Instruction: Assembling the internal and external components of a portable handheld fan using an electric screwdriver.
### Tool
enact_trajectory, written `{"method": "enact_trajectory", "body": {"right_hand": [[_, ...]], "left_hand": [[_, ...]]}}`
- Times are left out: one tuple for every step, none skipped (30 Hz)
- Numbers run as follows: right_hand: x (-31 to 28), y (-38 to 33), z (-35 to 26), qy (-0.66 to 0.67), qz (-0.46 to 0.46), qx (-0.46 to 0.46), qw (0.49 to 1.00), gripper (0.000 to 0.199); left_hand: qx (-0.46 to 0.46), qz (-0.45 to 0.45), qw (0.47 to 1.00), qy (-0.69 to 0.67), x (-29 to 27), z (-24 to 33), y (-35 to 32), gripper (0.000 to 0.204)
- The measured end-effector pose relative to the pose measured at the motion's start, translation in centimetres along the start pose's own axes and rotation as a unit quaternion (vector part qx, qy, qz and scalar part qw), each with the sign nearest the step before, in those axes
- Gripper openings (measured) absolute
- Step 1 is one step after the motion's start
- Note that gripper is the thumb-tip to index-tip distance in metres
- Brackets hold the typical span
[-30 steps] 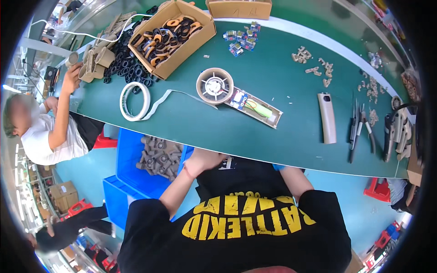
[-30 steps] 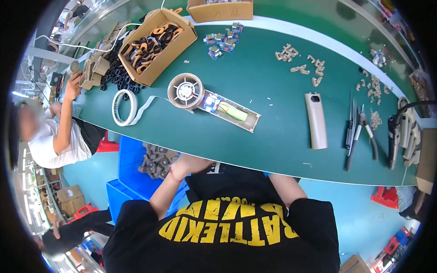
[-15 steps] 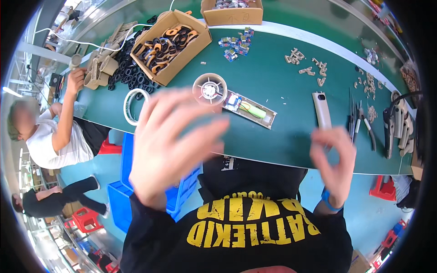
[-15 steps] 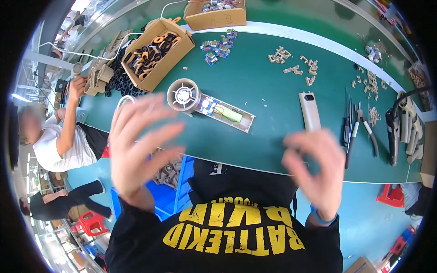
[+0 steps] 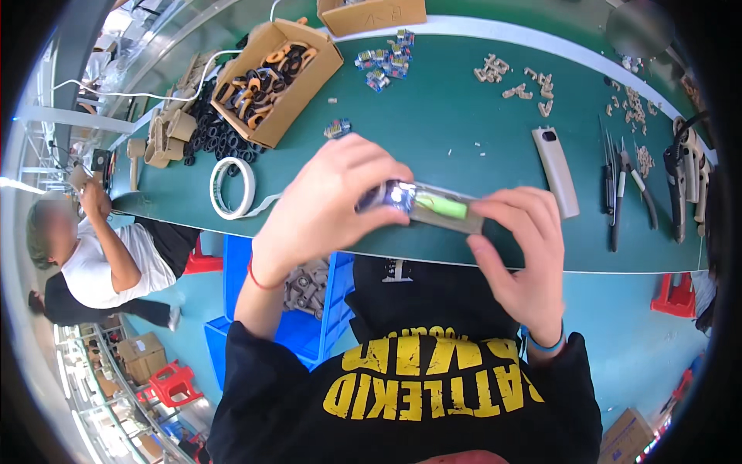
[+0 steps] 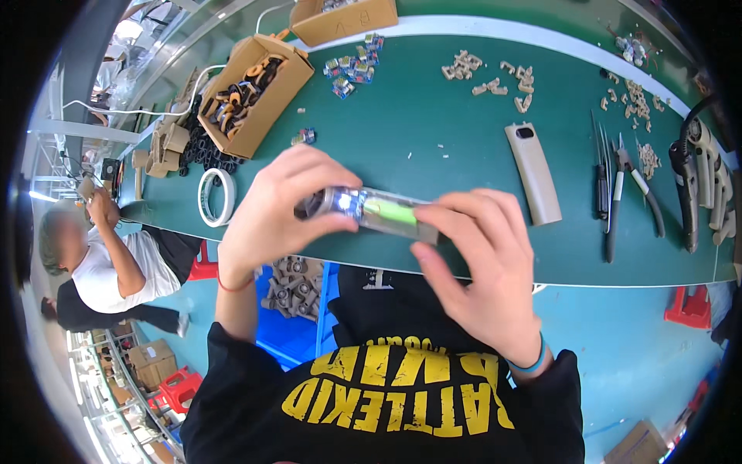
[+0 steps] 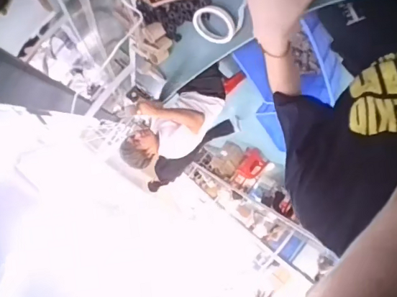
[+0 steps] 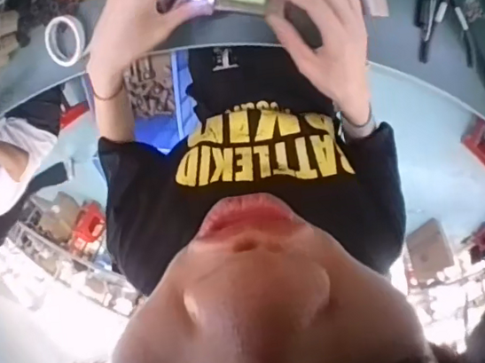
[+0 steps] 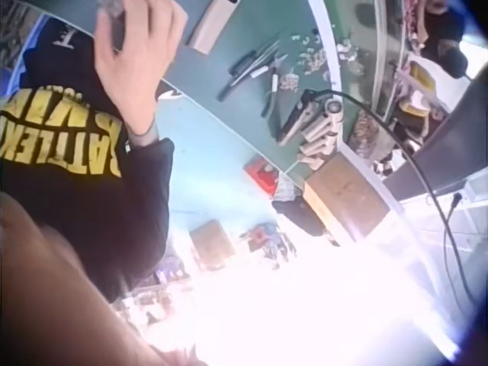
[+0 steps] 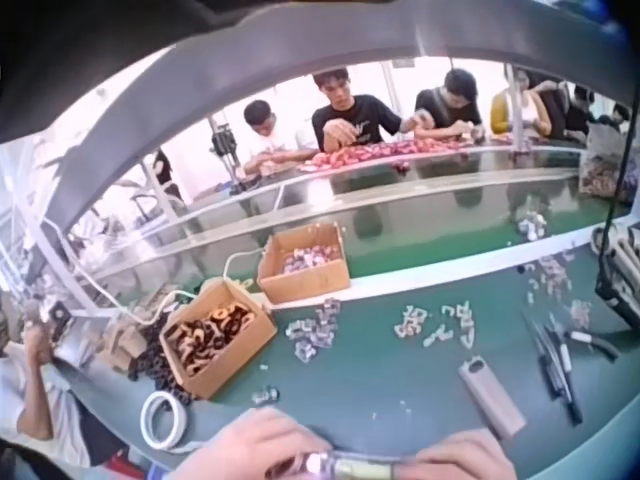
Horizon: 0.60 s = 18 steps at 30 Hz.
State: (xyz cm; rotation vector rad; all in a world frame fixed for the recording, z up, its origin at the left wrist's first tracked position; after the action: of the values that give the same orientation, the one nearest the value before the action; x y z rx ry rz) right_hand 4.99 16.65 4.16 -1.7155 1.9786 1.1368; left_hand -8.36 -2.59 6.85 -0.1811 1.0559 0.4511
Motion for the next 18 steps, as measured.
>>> {"method": "enact_trajectory", "body": {"right_hand": [[0.3,0.3,-0.5,0.004,-0.007,-0.004,1.0,0.037],[0.6,0.5,-0.7,-0.01,-0.032,-0.009,0.999,0.042],[1.0,0.7,-0.5,0.001,-0.063,-0.014,0.998,0.044],[1.5,0.8,-0.4,0.012,-0.093,-0.02,0.995,0.047],[2.3,0.5,0.0,0.02,-0.086,-0.022,0.996,0.052],[2.8,0.4,0.3,0.021,-0.091,-0.016,0.996,0.052],[3.2,0.3,0.6,0.027,-0.075,-0.005,0.997,0.053],[3.4,0.2,0.8,0.033,-0.059,0.005,0.998,0.055],[3.4,0.1,0.9,0.033,-0.064,0.01,0.997,0.055],[3.4,0.0,0.9,0.029,-0.055,0.004,0.998,0.056],[3.4,0.0,1.0,0.025,-0.046,-0.003,0.999,0.057],[3.4,-0.1,1.0,0.026,-0.051,0.0,0.998,0.057],[3.4,0.0,1.0,0.03,-0.049,0.001,0.998,0.058],[3.3,0.0,1.1,0.033,-0.046,0.002,0.998,0.058],[3.3,0.1,1.0,0.036,-0.05,0.004,0.998,0.058],[3.3,0.1,1.0,0.039,-0.045,0.005,0.998,0.057],[3.2,0.1,1.0,0.043,-0.041,0.005,0.998,0.057],[3.3,0.1,1.1,0.044,-0.045,0.006,0.998,0.057]], "left_hand": [[0.003,0.008,1.0,-0.018,0.5,0.8,-0.4,0.038],[0.006,0.016,0.999,-0.028,0.9,1.2,-0.7,0.04],[0.001,0.013,0.999,-0.035,1.3,1.3,-0.7,0.04],[-0.002,0.024,0.999,-0.039,1.6,1.4,-0.8,0.04],[-0.004,0.035,0.998,-0.043,1.9,1.5,-0.9,0.04],[-0.005,0.029,0.998,-0.053,2.0,1.2,-1.0,0.041],[-0.007,0.026,0.998,-0.059,2.2,1.2,-0.9,0.041],[-0.011,0.026,0.998,-0.052,2.2,1.2,-0.8,0.041],[-0.016,0.025,0.999,-0.046,2.3,1.3,-0.8,0.041],[-0.018,0.023,0.998,-0.052,2.2,1.3,-0.8,0.041],[-0.017,0.016,0.998,-0.053,2.1,1.2,-0.8,0.041],[-0.018,0.009,0.998,-0.053,2.1,1.2,-0.9,0.041],[-0.021,0.007,0.998,-0.058,2.2,1.3,-0.9,0.041],[-0.03,0.006,0.998,-0.063,2.2,1.4,-0.9,0.04],[-0.041,0.003,0.997,-0.066,2.1,1.6,-0.9,0.039],[-0.045,0.002,0.997,-0.068,2.0,1.7,-0.9,0.039],[-0.054,0.001,0.996,-0.066,1.9,1.8,-0.8,0.039],[-0.061,0.002,0.996,-0.065,2.0,1.8,-0.8,0.039]]}}
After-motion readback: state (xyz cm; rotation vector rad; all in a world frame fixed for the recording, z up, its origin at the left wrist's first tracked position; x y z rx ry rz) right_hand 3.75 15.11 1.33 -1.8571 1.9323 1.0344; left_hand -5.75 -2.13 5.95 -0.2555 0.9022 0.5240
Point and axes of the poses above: each hand's wrist, its own y-axis towards the middle knuckle, its own x-axis out of the palm, z = x × y, the point moved 2 cm from there along y, towards the middle knuckle, and after that the axes turned 7 degrees about -z, right-handed, at the moved point
